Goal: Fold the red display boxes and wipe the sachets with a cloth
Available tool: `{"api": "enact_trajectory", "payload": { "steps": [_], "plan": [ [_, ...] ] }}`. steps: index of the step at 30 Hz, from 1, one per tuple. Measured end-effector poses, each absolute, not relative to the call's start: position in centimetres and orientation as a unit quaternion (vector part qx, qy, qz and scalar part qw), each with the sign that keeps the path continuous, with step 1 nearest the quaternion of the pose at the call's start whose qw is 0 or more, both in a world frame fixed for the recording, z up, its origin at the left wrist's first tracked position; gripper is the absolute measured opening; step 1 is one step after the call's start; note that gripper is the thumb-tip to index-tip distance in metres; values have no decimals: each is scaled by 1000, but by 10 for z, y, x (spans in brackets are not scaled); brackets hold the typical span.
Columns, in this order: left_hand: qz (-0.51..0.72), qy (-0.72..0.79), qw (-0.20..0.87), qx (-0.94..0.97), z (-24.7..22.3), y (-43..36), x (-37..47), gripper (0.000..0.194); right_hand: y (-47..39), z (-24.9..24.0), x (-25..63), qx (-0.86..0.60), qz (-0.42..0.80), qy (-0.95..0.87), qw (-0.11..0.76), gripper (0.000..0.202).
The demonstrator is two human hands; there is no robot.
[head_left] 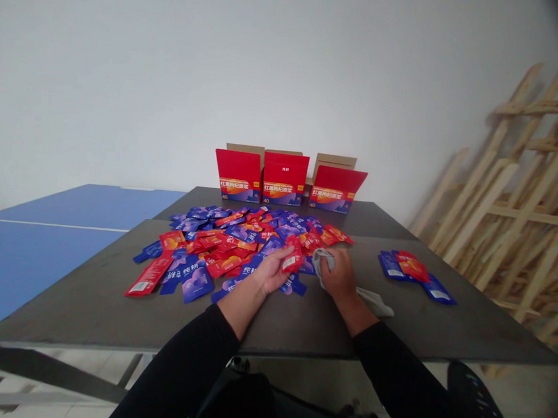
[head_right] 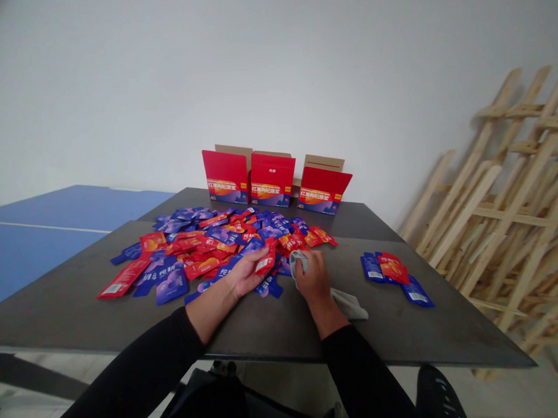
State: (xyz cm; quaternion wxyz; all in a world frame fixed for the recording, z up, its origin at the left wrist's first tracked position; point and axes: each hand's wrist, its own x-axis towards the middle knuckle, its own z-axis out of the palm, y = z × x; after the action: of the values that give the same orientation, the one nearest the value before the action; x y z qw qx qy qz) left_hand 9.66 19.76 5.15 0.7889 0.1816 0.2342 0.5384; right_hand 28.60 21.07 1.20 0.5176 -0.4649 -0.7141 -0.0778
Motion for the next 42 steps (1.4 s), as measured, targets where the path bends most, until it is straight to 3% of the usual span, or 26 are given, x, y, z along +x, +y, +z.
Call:
{"api": "enact_trajectory", "payload": {
  "steps": [3, 8, 12, 18, 25, 35, 42],
  "plan": [
    [542, 268, 776, 180, 48, 200, 96, 12, 209, 13, 285, -441, -96, -718, 531, 19],
    [541, 240, 780, 205, 46, 200, 95, 37, 202, 15, 283, -343, -119, -769, 526, 22],
    [533, 237, 793, 176, 46, 200, 100, 29, 191, 18, 277, -271, -118, -832, 469, 24],
    [518, 200, 806, 205, 42, 200, 104, 36, 179, 18, 264, -184, -115, -907, 360, 25],
    [394, 188, 861, 261, 41, 186, 108, 37, 189, 10, 268, -282, -115, -864, 401, 24],
    [353, 253, 836, 336, 39, 180, 109, 43, 195, 9, 270, -410, -140, -790, 433, 25],
    [333, 300, 800, 398, 38, 179, 104, 43, 203, 10, 275, -462, -93, -736, 487, 22]
  ]
}}
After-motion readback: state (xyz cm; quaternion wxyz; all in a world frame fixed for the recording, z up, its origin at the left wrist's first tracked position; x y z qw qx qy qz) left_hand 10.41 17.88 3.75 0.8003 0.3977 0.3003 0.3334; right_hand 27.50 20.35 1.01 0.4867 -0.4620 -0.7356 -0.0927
